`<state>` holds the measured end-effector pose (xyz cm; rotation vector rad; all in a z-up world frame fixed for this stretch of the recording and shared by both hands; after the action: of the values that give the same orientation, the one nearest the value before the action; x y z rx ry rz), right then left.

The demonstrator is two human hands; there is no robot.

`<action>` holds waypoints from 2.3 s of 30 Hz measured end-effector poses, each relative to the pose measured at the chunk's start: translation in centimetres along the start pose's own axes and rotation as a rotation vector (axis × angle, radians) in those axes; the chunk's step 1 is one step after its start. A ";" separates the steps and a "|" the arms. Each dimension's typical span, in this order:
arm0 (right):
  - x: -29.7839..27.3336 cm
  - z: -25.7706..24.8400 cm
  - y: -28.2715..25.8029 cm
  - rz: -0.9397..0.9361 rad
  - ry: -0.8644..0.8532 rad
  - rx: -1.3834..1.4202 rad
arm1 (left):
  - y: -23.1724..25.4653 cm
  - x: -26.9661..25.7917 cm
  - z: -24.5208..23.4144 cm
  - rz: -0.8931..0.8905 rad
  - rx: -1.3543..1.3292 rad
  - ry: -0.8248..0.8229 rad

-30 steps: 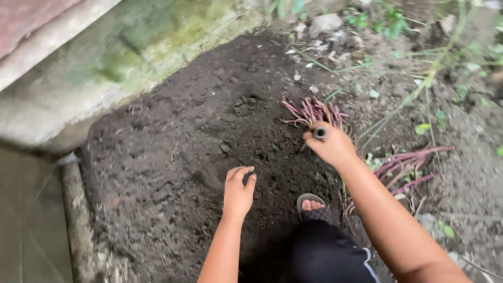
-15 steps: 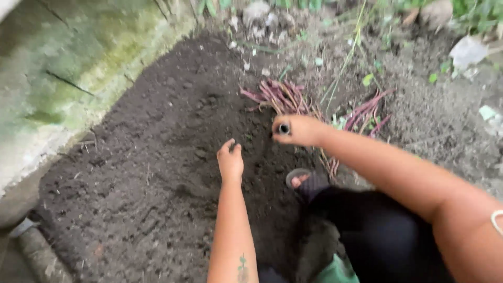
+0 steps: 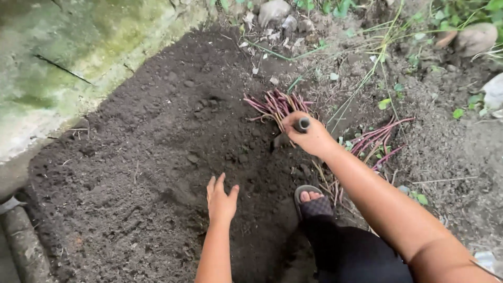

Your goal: The person uses a small hand tool to repeatedly dig into and loosen dark soil in a garden bed. They work methodically across the patch, breaking up clumps and smoothing the surface while occasionally moving aside small debris.

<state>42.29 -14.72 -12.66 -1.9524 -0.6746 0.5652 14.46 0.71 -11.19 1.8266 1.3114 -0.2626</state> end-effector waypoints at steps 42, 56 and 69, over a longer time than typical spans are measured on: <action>-5.7 -8.5 -2.3 -0.477 -0.138 0.073 | -2.1 11.3 8.6 0.096 0.553 -0.156; -4.4 -0.8 1.0 -0.288 0.177 0.187 | 0.9 9.9 9.2 0.234 0.415 -0.215; -6.4 -6.4 -7.5 -0.409 0.058 0.111 | 0.4 10.0 9.0 0.211 0.484 -0.218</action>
<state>39.99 -20.16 -2.48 -1.6584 -0.9539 0.2849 21.74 0.86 -22.58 2.2437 0.9455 -0.6898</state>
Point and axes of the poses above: each hand's wrist, its own x-axis towards the middle knuckle, its own z-axis out of the palm, y = z × x, the point moved 4 cm from there along x, towards the middle knuckle, and after that the axes turned 5 degrees about -x, right-handed, at the moved point
